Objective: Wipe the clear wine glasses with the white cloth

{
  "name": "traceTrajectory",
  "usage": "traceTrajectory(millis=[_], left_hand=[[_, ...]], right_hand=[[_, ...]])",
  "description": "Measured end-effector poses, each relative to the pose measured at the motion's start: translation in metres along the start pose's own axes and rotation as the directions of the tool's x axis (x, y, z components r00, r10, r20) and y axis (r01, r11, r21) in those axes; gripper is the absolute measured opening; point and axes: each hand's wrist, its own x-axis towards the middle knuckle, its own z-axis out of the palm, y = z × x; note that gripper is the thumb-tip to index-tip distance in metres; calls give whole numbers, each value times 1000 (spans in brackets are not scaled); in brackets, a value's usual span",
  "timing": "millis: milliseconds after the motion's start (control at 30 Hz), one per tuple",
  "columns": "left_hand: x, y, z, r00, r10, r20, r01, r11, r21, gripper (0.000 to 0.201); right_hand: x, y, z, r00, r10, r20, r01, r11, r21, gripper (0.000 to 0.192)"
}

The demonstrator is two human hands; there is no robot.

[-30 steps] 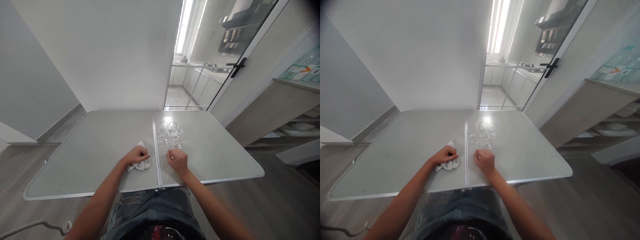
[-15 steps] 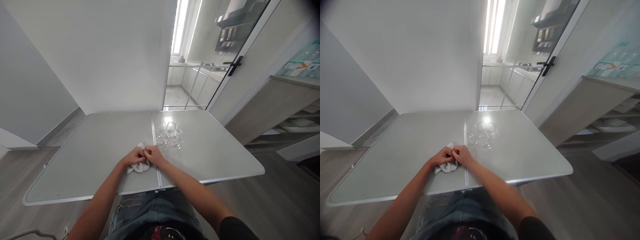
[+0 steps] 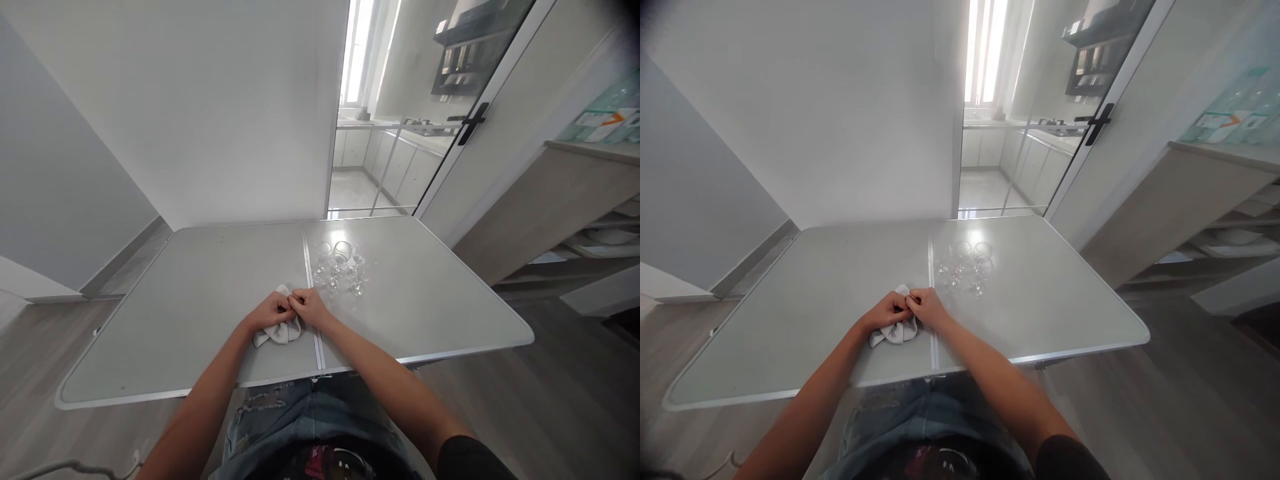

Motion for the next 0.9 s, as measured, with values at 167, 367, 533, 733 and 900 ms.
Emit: traceTrajectory(millis=[167,367,533,733,900], left_hand=[[7,10,13,999,3,-41,-5,998,-59,30],[28,35,47,996,-17,-83,10,996,-86,45],[53,54,77,990,-67,-126,50,990,-129,46],[75,54,64,798,-249,-549,161,966,-204,30],[94,40,67,767,-231,-599,323,945,49,34]], right_hand=[[-13,-13,-10,978,-143,-149,122,983,-140,40],[-51,-18,-49,891,-177,-419,78,967,-244,46],[-69,-2,-105,740,-12,-672,-209,946,-248,49],[-66,23,-145,760,174,-627,-327,935,-136,44],[-63,42,-143,748,285,-599,-408,910,-76,56]])
